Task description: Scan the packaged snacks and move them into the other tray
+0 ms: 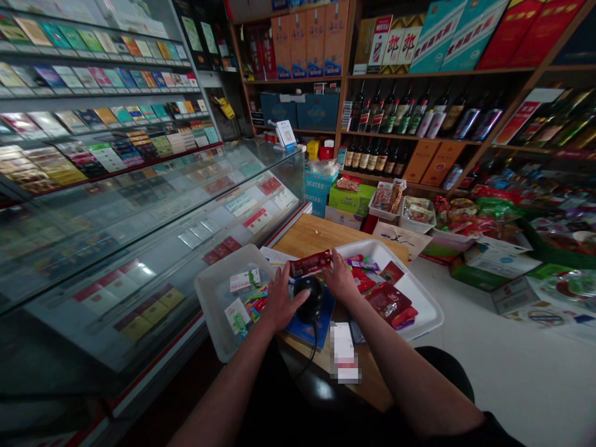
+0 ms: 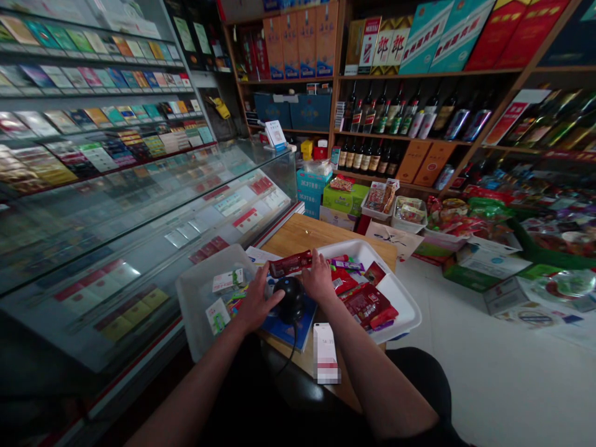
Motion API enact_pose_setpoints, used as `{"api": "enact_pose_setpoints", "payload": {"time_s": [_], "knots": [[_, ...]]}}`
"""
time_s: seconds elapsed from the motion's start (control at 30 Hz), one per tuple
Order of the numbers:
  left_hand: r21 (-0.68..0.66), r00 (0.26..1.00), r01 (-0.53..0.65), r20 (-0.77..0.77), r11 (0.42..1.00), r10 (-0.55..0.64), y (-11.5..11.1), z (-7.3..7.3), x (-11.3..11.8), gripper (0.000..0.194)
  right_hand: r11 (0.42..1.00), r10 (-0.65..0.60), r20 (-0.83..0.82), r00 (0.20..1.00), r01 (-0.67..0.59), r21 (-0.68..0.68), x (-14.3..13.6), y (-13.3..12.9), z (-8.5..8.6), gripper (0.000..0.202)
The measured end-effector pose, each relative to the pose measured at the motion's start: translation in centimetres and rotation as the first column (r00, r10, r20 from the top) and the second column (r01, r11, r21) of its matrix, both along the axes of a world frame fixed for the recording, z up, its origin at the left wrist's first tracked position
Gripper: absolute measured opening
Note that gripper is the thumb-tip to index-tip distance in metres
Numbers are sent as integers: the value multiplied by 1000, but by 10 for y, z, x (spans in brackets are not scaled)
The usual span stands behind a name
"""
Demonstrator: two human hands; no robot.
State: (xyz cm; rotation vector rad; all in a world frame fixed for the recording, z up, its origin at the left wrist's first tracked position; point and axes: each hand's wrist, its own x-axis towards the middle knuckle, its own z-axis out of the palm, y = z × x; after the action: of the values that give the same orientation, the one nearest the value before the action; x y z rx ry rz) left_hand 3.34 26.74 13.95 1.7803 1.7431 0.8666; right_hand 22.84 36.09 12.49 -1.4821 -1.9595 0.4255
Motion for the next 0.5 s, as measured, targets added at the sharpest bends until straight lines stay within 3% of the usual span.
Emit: {"api": "enact_pose_setpoints", "payload": {"time_s": [0.23,0.5], "knots": [[-15,1000,-3,17,1000,3,3,-4,2,95,1000,8,-18,1000,-8,8,1,1,1,67],[62,998,-52,-25,997,53,-4,9,-7,94,999,52,-20,998,-52,2,-11,-3,29,68]]}}
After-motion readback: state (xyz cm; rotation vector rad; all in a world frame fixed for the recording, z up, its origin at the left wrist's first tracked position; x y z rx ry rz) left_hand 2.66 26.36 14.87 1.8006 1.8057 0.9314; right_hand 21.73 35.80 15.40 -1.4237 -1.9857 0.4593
